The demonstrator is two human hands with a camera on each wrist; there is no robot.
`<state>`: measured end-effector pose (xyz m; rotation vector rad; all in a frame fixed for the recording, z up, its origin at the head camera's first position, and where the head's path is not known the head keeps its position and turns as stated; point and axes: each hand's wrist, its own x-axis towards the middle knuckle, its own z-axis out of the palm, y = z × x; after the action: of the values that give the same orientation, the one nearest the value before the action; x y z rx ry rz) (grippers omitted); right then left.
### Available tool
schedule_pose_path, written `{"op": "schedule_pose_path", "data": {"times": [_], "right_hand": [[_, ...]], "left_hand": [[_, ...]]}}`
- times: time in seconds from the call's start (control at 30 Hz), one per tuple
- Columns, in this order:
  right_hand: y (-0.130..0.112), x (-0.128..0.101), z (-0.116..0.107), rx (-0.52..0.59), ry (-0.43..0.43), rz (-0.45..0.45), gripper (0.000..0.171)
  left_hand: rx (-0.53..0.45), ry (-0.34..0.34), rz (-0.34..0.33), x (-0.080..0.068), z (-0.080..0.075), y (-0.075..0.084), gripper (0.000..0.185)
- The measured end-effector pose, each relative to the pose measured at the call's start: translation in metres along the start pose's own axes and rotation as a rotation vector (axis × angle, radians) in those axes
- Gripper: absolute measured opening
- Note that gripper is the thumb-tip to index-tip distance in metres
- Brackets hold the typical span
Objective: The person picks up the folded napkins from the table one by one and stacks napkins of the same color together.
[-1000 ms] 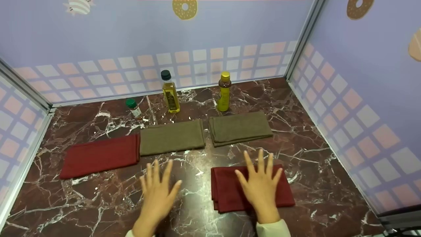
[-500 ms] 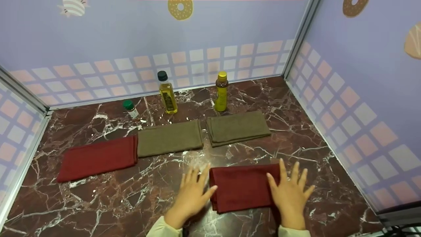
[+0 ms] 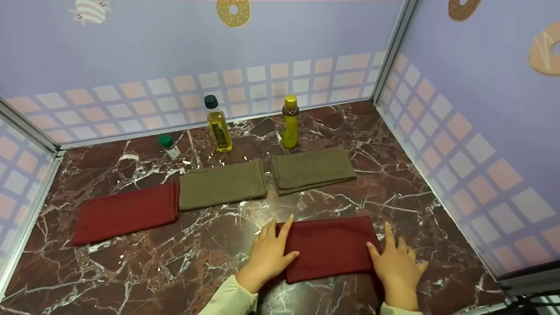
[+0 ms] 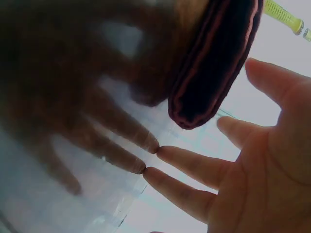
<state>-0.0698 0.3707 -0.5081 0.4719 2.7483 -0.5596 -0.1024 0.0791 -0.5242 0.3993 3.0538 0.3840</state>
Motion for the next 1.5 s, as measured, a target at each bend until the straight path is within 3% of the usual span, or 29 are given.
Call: {"op": "schedule_pose_path", "data": {"times": [0.13,0.23,0.47,0.7,0.97,1.1,1.2,1.37,1.5], "right_hand": [[0.001,-0.002,-0.001,-0.013,0.04,-0.016,0.094],[0.001,-0.001,-0.002,-0.015,0.064,-0.032,0.09],[-0.001,0.003,-0.001,-0.008,0.044,-0.047,0.074],[-0.001,0.005,0.0,0.014,0.058,-0.068,0.055],[0.001,0.006,-0.001,0.037,0.042,-0.089,0.034],[-0.002,0.005,-0.003,0.077,0.029,-0.087,0.031],[-0.009,0.005,-0.003,0.111,0.034,-0.116,0.028],[-0.028,0.006,0.0,0.159,0.058,-0.187,0.025],[-0.052,0.011,0.005,0.169,0.096,-0.252,0.025]], "left_hand": [[0.11,0.045,-0.004,0.004,0.001,0.001,0.097],[0.127,0.041,-0.01,0.007,0.0,0.001,0.1],[0.014,0.077,-0.031,0.011,0.0,0.002,0.104],[-0.135,0.194,0.026,0.01,0.002,0.002,0.063],[-0.123,0.14,0.029,0.01,0.003,-0.004,0.062],[-0.198,0.196,0.057,0.008,0.0,-0.009,0.053],[-0.283,0.202,0.066,0.006,-0.006,-0.016,0.048],[-0.424,0.164,0.027,0.003,-0.02,-0.036,0.047],[-0.526,0.2,-0.015,0.002,-0.031,-0.057,0.051]]}}
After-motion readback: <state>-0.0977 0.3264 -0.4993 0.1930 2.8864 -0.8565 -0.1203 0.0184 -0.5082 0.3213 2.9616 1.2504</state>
